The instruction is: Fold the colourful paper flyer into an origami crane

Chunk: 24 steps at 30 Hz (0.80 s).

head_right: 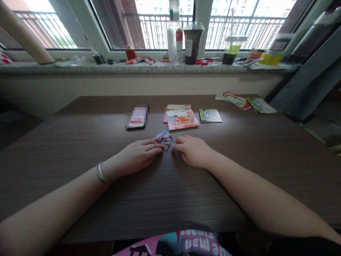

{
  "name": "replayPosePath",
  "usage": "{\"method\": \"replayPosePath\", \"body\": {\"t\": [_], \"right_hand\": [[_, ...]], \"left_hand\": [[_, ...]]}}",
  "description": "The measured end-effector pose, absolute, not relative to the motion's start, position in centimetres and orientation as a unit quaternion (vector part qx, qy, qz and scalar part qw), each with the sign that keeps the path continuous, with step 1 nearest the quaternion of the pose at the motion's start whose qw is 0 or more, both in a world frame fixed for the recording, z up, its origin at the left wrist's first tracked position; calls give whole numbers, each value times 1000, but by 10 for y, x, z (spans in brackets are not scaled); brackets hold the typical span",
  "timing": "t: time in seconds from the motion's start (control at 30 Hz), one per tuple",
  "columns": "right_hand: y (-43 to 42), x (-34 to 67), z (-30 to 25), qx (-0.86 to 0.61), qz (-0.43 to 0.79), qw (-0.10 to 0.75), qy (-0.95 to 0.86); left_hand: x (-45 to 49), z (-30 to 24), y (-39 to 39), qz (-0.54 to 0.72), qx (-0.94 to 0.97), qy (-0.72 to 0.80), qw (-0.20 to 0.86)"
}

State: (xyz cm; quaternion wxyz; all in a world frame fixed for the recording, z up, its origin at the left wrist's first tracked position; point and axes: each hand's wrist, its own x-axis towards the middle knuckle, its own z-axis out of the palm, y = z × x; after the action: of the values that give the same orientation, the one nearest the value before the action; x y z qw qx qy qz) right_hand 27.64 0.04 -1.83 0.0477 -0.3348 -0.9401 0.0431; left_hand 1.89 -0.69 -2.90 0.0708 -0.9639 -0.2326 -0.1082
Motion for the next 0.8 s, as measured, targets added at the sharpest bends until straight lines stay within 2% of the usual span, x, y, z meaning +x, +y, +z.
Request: {"method": "replayPosePath", "body": {"t": [0.5,0.8], "right_hand": [[-9,296,7,-378,-11,-46,-925],[-6,303,7,-388,-13,-51,-920]], "left_hand": [[20,-27,-6,-105,-963,-243,53],[20,-28,-6,-100,-960,-258,41]]}}
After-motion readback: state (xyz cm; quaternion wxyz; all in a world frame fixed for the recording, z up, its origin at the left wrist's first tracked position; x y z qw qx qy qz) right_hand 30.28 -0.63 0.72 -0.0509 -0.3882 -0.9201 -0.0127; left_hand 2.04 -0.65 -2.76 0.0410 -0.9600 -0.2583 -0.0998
